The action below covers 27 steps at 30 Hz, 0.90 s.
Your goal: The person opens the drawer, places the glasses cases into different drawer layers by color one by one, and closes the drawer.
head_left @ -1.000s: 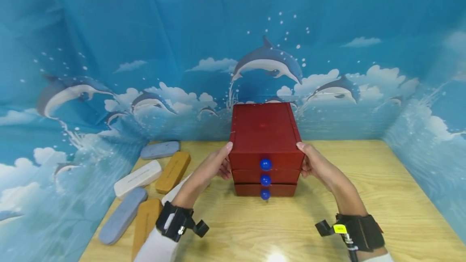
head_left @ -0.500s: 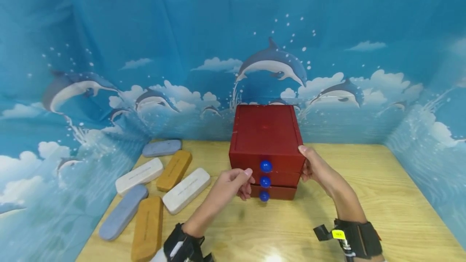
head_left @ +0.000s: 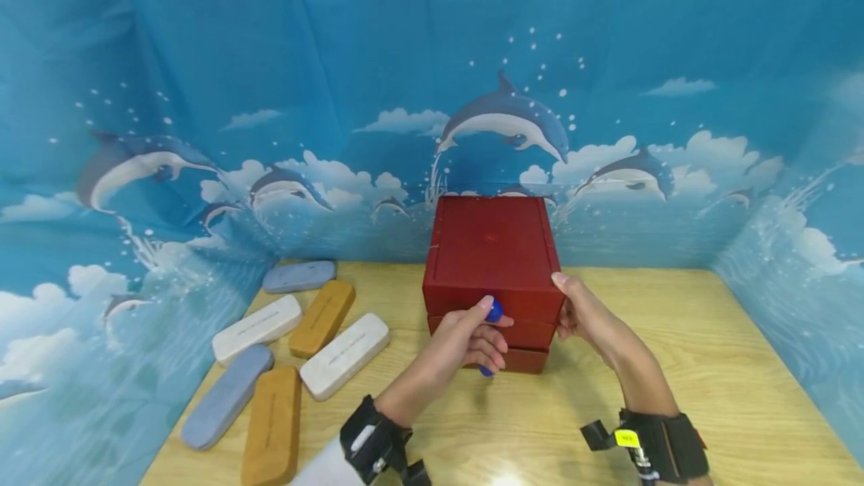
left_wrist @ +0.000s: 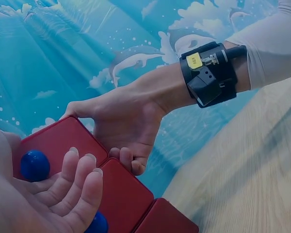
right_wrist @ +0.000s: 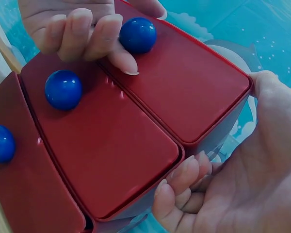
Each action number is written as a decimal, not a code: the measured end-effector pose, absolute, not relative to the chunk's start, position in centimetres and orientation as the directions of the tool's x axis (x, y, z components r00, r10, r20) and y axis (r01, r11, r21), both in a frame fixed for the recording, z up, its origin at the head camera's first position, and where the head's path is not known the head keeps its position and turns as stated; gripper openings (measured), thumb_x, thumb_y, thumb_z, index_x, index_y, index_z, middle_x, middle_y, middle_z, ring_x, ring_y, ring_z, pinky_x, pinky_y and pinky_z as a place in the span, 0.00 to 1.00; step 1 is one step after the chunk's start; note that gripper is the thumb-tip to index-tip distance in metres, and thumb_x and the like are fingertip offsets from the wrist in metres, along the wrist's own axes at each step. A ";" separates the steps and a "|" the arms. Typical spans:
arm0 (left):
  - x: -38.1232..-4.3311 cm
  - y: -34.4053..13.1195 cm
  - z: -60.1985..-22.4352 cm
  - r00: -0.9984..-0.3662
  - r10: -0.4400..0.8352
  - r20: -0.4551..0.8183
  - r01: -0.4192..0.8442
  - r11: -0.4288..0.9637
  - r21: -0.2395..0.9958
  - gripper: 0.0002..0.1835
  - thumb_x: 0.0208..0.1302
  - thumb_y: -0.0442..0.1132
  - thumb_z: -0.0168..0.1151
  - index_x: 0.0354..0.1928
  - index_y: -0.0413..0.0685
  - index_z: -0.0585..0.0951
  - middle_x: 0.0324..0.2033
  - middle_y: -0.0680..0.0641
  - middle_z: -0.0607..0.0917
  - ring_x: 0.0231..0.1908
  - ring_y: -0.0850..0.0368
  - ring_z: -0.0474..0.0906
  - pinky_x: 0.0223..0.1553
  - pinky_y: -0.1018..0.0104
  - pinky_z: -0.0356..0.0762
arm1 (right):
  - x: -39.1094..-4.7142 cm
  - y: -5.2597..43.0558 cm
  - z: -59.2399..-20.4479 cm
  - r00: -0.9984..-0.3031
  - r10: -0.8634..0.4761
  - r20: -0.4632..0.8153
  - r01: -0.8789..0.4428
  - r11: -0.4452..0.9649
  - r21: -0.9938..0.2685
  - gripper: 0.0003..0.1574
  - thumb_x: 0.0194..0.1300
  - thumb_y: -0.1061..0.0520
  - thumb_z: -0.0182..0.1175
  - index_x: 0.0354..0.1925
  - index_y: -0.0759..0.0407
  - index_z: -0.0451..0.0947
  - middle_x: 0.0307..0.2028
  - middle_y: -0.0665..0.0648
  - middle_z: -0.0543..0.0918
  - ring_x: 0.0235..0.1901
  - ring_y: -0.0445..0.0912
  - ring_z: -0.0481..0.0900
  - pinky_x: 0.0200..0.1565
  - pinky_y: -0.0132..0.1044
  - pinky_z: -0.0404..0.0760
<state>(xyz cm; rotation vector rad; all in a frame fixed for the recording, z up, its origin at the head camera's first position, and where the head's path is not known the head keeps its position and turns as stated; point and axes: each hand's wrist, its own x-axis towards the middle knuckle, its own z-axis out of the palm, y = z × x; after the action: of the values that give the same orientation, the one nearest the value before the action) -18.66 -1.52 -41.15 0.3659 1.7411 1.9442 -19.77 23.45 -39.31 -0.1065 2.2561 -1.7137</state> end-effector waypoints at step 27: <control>-19.1 -1.4 -41.4 -0.840 0.524 -0.143 -0.231 -0.107 0.967 0.38 0.75 0.64 0.53 0.53 0.28 0.82 0.24 0.54 0.86 0.24 0.63 0.85 0.32 0.70 0.86 | -20.3 23.5 -39.1 -0.949 -0.218 -0.229 0.152 0.318 -0.936 0.34 0.82 0.31 0.30 0.51 0.60 0.62 0.24 0.52 0.68 0.24 0.46 0.71 0.38 0.42 0.79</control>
<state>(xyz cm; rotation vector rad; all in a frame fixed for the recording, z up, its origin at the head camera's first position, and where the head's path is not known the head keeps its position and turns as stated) -19.09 -1.45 -41.38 0.3221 1.6738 1.9924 -20.33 23.50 -39.11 -0.0592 2.2763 -1.6678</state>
